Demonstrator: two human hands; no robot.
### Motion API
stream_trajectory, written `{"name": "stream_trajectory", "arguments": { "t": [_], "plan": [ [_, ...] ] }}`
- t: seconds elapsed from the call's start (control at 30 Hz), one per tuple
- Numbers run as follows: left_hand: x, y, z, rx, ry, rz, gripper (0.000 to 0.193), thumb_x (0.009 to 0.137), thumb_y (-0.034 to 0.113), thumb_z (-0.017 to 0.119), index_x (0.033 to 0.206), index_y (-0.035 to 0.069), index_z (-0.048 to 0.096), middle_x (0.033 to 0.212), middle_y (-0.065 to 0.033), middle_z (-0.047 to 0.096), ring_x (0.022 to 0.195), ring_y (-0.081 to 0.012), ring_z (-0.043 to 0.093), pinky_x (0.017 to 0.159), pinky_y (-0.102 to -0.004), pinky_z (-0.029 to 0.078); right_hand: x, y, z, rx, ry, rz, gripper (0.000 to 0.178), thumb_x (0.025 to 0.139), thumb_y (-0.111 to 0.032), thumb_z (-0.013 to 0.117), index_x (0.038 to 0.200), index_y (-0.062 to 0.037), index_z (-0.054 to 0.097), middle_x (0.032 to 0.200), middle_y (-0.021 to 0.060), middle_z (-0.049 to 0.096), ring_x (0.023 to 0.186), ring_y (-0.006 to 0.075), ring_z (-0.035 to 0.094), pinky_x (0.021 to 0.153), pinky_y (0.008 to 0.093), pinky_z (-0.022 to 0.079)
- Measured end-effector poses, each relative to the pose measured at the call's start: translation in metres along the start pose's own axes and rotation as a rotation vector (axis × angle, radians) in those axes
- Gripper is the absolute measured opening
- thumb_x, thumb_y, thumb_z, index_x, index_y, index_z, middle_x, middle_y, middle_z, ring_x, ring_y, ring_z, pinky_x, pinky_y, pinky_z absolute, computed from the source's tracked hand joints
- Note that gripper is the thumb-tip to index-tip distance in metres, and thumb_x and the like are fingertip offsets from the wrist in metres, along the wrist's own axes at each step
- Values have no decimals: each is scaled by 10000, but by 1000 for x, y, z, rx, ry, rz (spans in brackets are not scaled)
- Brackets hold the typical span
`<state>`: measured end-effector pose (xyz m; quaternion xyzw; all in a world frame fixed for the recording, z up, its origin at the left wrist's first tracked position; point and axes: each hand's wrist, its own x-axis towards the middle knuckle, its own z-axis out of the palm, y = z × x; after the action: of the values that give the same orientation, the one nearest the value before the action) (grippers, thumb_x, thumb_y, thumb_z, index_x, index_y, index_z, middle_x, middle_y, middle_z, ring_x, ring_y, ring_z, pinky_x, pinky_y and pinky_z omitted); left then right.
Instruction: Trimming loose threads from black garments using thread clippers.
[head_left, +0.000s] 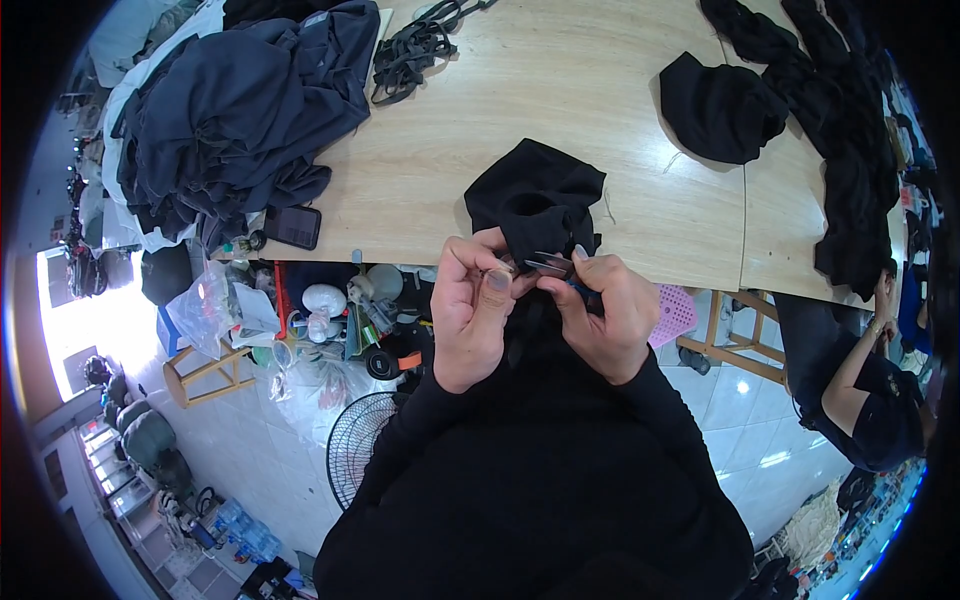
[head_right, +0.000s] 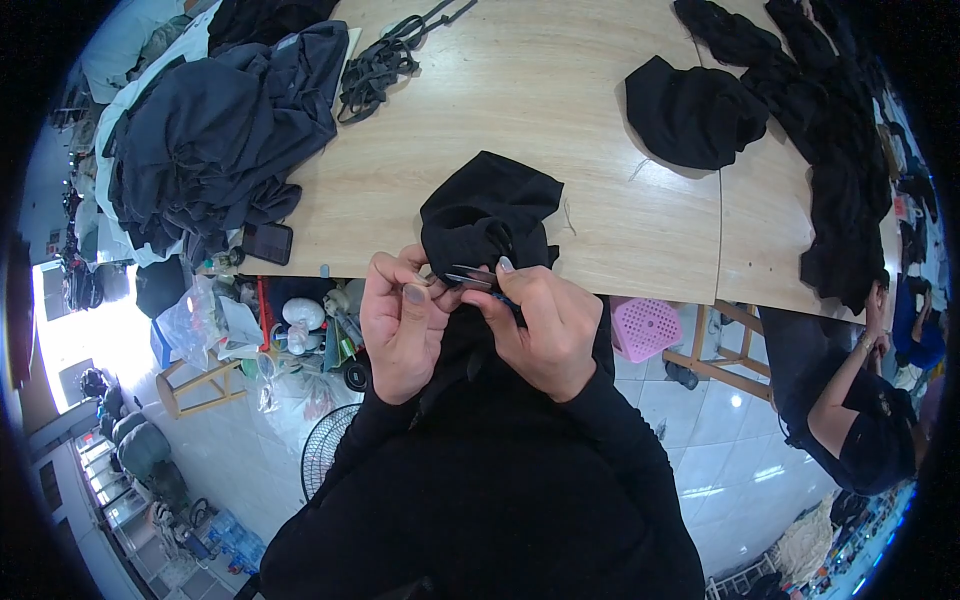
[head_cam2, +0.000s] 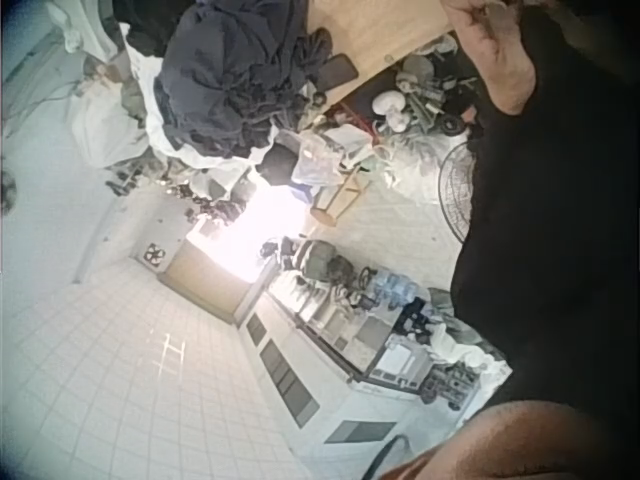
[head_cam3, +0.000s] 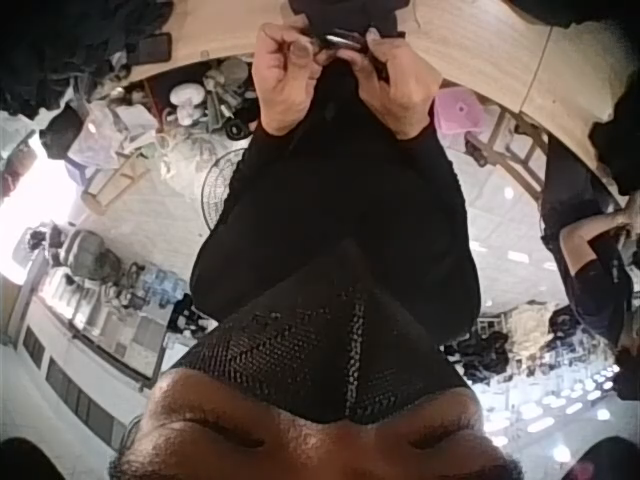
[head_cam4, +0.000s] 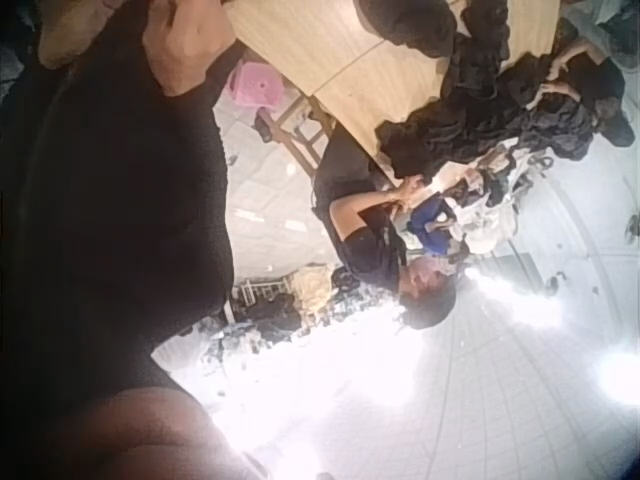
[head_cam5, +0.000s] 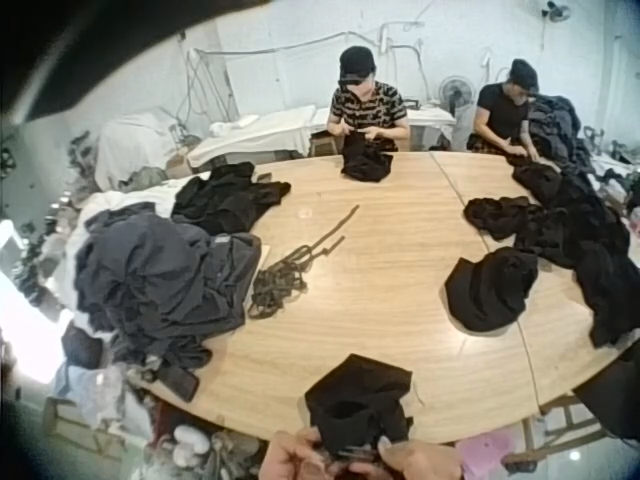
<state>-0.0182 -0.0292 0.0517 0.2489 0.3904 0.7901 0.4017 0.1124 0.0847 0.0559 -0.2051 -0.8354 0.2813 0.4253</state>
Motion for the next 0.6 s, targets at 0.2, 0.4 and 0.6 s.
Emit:
{"name": "stream_trajectory", "arguments": {
  "t": [0.2, 0.4, 0.6],
  "plan": [
    [0, -1, -2, 35, -23, -2, 172, 1157, 156, 548, 1193, 41, 425, 1442, -213, 520, 1298, -347, 658, 1071, -463, 590, 0, 1, 0, -11, 7, 3, 354, 851, -161, 942, 972, 10, 656, 832, 151, 732, 642, 277, 724, 540, 328, 529],
    [1, 0, 0, 45, -13, -2, 186, 1157, 170, 551, 1188, 40, 421, 1444, -219, 529, 1303, -369, 663, 1091, -488, 585, -2, 7, 4, 4, 17, -17, 318, 870, -158, 925, 940, -5, 655, 829, 145, 732, 637, 269, 720, 540, 329, 535],
    [2, -1, 1, 10, -15, -7, 205, 1157, 188, 551, 1184, 37, 415, 1436, -231, 537, 1310, -407, 658, 1126, -532, 567, -1, 7, 5, 27, 25, -10, 305, 868, -141, 922, 923, -9, 653, 809, 133, 729, 640, 269, 719, 548, 334, 536]
  ]
}}
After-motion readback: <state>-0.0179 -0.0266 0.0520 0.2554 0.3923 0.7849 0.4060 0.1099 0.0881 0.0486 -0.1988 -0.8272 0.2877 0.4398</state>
